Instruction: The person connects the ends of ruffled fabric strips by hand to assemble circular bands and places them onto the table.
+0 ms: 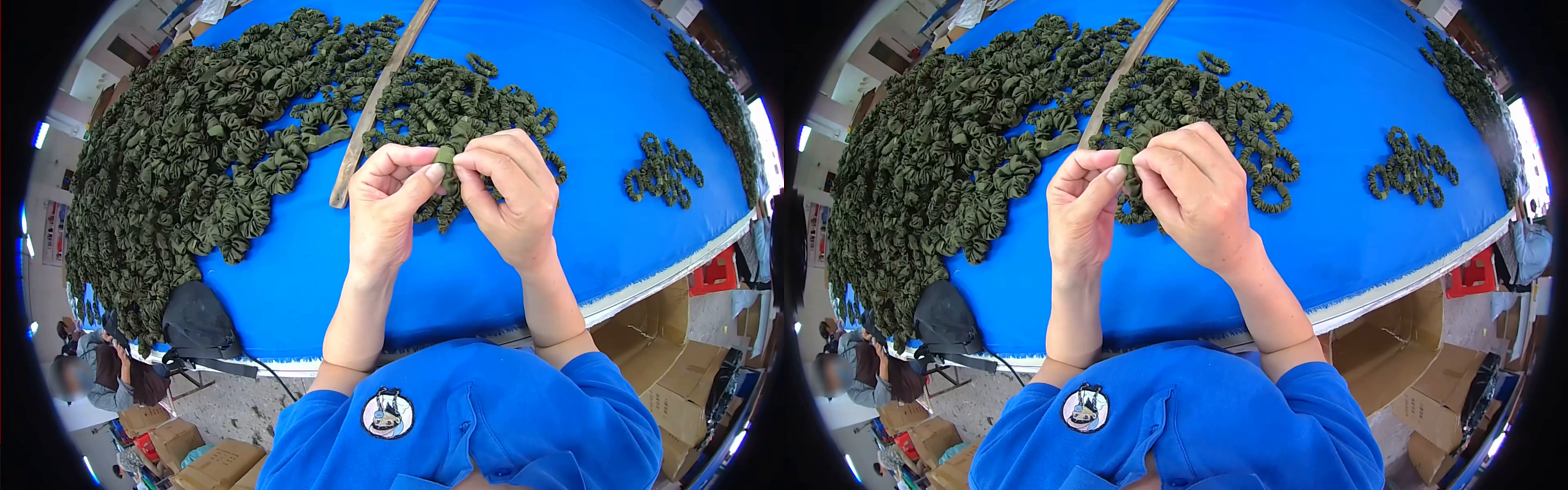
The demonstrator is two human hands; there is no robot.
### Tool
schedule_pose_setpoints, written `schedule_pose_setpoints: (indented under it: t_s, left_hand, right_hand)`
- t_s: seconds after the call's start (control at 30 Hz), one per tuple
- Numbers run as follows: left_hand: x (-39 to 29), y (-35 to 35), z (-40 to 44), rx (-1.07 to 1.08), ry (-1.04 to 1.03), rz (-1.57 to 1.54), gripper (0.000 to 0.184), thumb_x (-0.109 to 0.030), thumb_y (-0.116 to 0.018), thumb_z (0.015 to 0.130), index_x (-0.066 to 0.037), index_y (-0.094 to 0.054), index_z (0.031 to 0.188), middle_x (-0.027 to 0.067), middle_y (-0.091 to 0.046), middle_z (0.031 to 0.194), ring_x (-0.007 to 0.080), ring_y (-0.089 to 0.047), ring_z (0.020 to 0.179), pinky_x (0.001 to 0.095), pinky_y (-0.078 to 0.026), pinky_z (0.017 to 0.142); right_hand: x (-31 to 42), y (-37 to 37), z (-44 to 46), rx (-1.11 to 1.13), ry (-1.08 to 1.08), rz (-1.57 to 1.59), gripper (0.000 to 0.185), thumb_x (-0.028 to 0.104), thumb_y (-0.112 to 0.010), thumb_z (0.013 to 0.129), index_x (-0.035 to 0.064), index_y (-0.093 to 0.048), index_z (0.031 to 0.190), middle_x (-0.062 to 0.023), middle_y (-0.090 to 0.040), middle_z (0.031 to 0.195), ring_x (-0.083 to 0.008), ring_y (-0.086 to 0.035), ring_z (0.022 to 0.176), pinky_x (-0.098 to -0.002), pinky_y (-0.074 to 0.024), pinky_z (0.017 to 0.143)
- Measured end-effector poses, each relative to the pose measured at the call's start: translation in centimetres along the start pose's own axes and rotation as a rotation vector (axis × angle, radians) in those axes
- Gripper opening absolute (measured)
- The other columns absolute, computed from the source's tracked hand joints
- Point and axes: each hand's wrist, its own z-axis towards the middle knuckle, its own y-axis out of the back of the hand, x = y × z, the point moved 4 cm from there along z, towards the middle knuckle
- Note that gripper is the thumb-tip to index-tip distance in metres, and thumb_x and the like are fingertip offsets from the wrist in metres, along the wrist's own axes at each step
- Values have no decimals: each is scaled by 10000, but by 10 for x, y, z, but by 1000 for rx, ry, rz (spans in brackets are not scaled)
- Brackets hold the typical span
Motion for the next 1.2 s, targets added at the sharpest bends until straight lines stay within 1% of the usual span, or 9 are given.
schedule_pose_setpoints:
  t_s: [0.13, 0.27, 0.47, 0.6, 0.63, 0.77, 0.97, 1.13, 1.2]
  left_hand:
    - [0, 0, 0, 9, -2, 5, 172, 60, -620, 781, 10, -605, 946, 74, -623, 828, 98, -575, 707, 195, -491, 657]
    - [0, -3, -1, 18, -9, -14, 171, 59, -621, 782, 11, -605, 945, 79, -624, 832, 98, -577, 713, 192, -490, 663]
    - [-4, -3, -2, -27, -79, 61, 168, 49, -625, 779, 17, -608, 944, 76, -629, 850, 102, -575, 709, 195, -487, 660]
    - [-11, -7, -6, -98, -317, 499, 157, 53, -632, 755, 19, -624, 908, 66, -640, 836, 103, -567, 685, 201, -479, 637]
    - [-11, -8, -6, -97, -316, 499, 157, 53, -632, 755, 19, -624, 908, 66, -640, 836, 103, -567, 685, 201, -479, 637]
    - [-20, -17, -10, -82, -512, 773, 155, 65, -638, 719, 16, -637, 867, 63, -648, 807, 106, -558, 661, 208, -469, 615]
    - [-22, -18, -10, -89, -554, 825, 157, 83, -637, 695, 12, -640, 836, 70, -650, 780, 110, -557, 648, 209, -463, 602]
    - [-22, -18, -11, -65, -575, 867, 166, 88, -634, 693, 8, -638, 838, 73, -650, 788, 119, -562, 656, 212, -462, 604]
    - [-20, -17, -12, -70, -539, 811, 164, 89, -633, 693, 6, -638, 835, 73, -650, 795, 122, -562, 662, 213, -461, 606]
  right_hand:
    - [0, 0, 0, 0, -3, 3, 165, -88, -632, 636, 24, -598, 752, -58, -594, 769, -178, -498, 649, -260, -431, 568]
    - [-5, 2, -2, 30, -86, 34, 174, -94, -635, 629, 12, -620, 765, -66, -612, 800, -177, -524, 691, -263, -437, 603]
    - [-5, -1, 0, 6, -3, 57, 160, -68, -639, 642, 24, -603, 768, -61, -590, 775, -183, -498, 648, -265, -428, 564]
    - [-1, -3, -2, -23, 85, -78, 153, -52, -643, 647, 21, -601, 775, -65, -585, 781, -192, -500, 653, -278, -428, 580]
    - [-1, -2, -3, -23, 85, -79, 153, -52, -643, 647, 21, -601, 775, -65, -585, 781, -192, -500, 653, -278, -428, 580]
    - [0, -3, -4, 6, 95, -148, 147, -38, -645, 653, 21, -597, 779, -67, -580, 791, -200, -499, 657, -289, -428, 600]
    - [-1, -5, -5, 0, 135, -189, 153, -32, -640, 648, 22, -595, 785, -67, -576, 797, -201, -496, 656, -296, -426, 612]
    - [-1, -6, -4, -1, 144, -191, 173, -54, -628, 620, 26, -578, 765, -67, -569, 781, -200, -486, 646, -288, -422, 587]
    - [-2, -6, -4, -2, 122, -171, 188, -81, -620, 599, 26, -568, 745, -64, -574, 776, -193, -485, 641, -281, -418, 569]
